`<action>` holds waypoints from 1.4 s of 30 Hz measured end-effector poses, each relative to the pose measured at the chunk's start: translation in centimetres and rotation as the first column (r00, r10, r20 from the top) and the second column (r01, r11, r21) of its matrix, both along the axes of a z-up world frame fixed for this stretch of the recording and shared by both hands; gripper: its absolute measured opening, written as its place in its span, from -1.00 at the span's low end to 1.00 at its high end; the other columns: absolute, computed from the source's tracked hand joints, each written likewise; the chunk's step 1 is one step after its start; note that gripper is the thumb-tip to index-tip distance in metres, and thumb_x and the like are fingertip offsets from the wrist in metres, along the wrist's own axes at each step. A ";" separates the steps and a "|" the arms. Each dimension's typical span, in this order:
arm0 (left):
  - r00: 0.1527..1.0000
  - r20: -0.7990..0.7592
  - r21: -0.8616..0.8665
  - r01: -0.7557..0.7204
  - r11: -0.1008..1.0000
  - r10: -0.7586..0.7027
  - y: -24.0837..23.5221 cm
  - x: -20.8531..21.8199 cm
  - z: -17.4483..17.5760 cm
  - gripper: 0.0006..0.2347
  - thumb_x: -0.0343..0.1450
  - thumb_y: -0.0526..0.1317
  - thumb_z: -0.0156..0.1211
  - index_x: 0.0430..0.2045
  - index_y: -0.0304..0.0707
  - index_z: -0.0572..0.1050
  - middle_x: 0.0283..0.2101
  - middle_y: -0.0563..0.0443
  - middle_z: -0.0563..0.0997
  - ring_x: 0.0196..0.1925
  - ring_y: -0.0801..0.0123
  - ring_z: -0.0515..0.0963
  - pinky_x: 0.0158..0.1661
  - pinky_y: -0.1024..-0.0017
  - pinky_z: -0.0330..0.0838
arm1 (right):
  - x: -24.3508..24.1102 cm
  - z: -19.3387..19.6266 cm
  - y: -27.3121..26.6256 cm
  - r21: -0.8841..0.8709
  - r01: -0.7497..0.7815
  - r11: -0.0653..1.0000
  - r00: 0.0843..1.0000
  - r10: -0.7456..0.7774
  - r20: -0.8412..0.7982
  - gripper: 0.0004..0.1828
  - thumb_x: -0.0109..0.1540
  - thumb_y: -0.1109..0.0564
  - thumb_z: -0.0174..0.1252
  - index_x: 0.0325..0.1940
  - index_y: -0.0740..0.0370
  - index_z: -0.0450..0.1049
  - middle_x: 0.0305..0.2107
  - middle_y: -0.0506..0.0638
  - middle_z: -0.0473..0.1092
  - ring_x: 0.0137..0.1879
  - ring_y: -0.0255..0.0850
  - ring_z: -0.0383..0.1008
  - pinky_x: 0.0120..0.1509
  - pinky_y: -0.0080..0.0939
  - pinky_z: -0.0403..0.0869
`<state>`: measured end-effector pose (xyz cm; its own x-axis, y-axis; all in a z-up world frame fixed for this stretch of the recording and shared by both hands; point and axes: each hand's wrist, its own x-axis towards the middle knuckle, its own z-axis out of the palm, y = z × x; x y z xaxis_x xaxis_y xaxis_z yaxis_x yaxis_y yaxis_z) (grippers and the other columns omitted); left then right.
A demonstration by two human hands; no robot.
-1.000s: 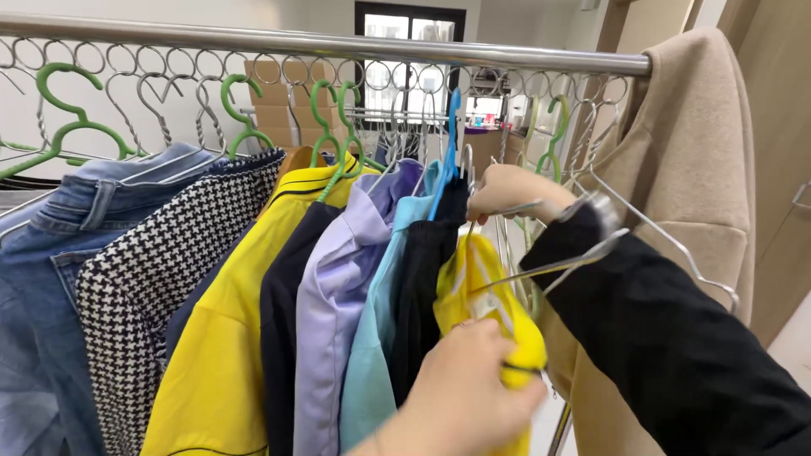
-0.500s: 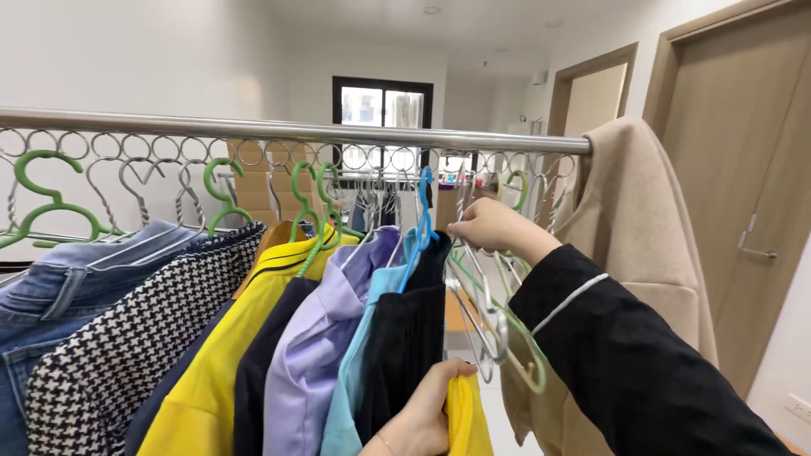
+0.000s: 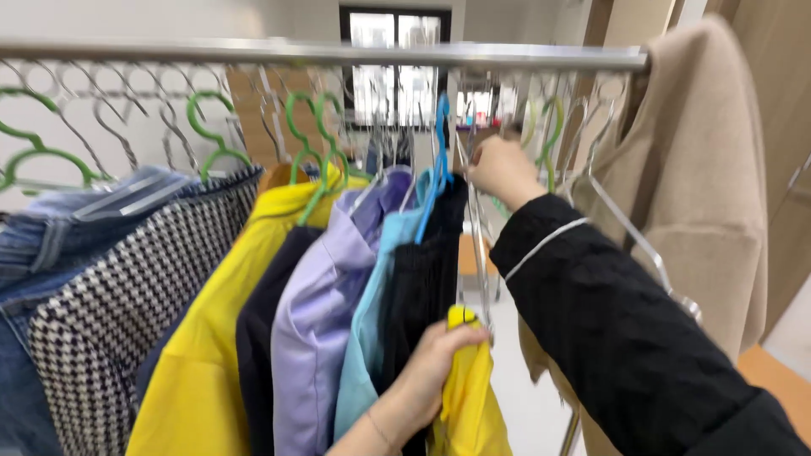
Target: The person takes various garments, including t-shirts and pants, from a clothing rack and folds them on a table. They smooth out each item before folding it into a compact shape and stacking it with other folded clothes.
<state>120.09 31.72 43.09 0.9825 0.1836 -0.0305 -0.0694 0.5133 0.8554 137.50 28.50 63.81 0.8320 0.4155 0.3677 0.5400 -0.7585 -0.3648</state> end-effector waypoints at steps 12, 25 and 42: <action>0.975 0.190 -0.298 -0.055 0.953 0.116 -3.5 -3.8 -6.8 -0.87 0.33 -0.32 0.27 -0.35 -0.42 0.55 -0.37 -0.10 0.68 -0.34 0.23 0.68 -0.22 0.31 0.60 | -20.9 -19.2 -22.2 0.402 -0.228 0.887 0.969 0.165 0.185 -0.89 0.22 0.12 0.25 -0.28 0.07 0.69 -0.37 -0.23 0.64 -0.33 -0.41 0.50 -0.16 -0.38 0.42; 0.827 0.146 0.125 -0.559 0.819 0.542 -15.5 -8.3 -15.4 -0.91 0.40 -0.28 0.31 -0.50 -0.23 0.53 -0.44 0.14 0.57 -0.35 0.52 0.52 -0.27 0.51 0.44 | -17.3 -38.0 -24.6 0.638 -0.231 0.735 0.674 0.594 -0.439 -0.86 0.21 0.12 0.32 -0.19 0.20 0.62 -0.33 -0.11 0.60 -0.21 -0.35 0.58 -0.12 -0.31 0.59; 0.352 -0.444 0.718 -0.410 0.563 0.824 -36.2 -27.2 -38.6 -0.85 0.31 -0.16 0.38 -0.30 0.15 0.76 -0.15 0.31 0.77 -0.23 0.56 0.73 -0.05 0.58 0.61 | -19.3 -38.8 -30.1 0.545 -0.803 0.240 0.300 0.954 0.021 -0.71 0.27 0.42 -0.05 -0.10 0.21 0.52 -0.20 -0.02 0.47 -0.02 -0.18 0.48 0.18 -0.22 0.40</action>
